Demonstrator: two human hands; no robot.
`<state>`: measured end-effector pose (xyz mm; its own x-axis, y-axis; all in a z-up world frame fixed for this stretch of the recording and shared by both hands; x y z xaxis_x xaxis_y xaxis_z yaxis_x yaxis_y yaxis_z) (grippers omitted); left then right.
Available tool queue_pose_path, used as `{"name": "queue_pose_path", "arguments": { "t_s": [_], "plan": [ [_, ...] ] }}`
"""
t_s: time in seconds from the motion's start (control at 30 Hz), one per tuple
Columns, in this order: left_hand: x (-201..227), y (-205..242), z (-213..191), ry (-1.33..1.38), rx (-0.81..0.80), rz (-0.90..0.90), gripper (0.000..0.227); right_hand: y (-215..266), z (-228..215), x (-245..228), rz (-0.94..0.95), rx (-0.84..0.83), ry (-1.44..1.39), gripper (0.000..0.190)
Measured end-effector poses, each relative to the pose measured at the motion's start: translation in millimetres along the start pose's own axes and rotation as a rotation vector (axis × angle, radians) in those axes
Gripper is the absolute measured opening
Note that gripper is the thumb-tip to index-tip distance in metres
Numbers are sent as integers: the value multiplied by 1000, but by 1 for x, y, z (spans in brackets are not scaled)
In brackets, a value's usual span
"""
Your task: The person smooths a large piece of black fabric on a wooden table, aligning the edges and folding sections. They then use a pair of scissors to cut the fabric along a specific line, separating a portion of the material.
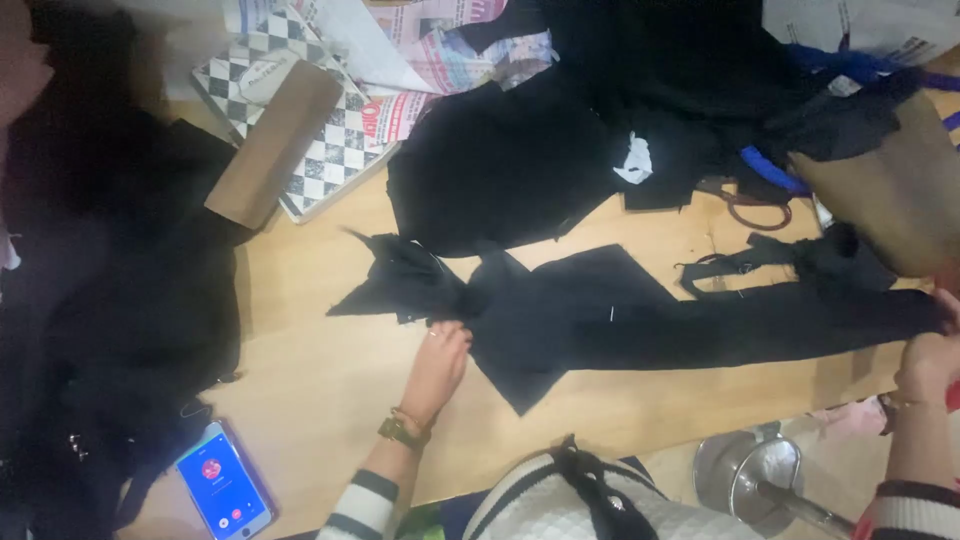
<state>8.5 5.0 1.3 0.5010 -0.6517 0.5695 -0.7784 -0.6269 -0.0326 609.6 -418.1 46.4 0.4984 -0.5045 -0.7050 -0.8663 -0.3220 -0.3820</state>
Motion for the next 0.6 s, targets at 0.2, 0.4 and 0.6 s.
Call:
{"name": "queue_pose_path", "arguments": {
  "t_s": [0.2,0.4,0.6],
  "plan": [
    [-58,-95,-131,16,420,-177,35,-82,64,-13,-524,-154,139,44],
    [-72,-171,-341,-25,1079,209,5,-155,78,-203,-881,-203,33,40],
    [-60,-90,-355,196,1069,147,14,-86,52,-187,-717,-127,-59,25]
  ]
}}
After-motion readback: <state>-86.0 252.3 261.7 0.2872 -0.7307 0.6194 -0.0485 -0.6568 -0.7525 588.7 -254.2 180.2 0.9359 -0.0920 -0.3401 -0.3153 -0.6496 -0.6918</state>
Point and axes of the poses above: each hand's wrist, its own y-axis away from the middle knuckle, its own z-axis out of the palm, x = y × z, the point moved 1 cm from there along -y, towards the middle knuckle, and after that the axes turned 10 degrees about -z, right-handed, at the moved point
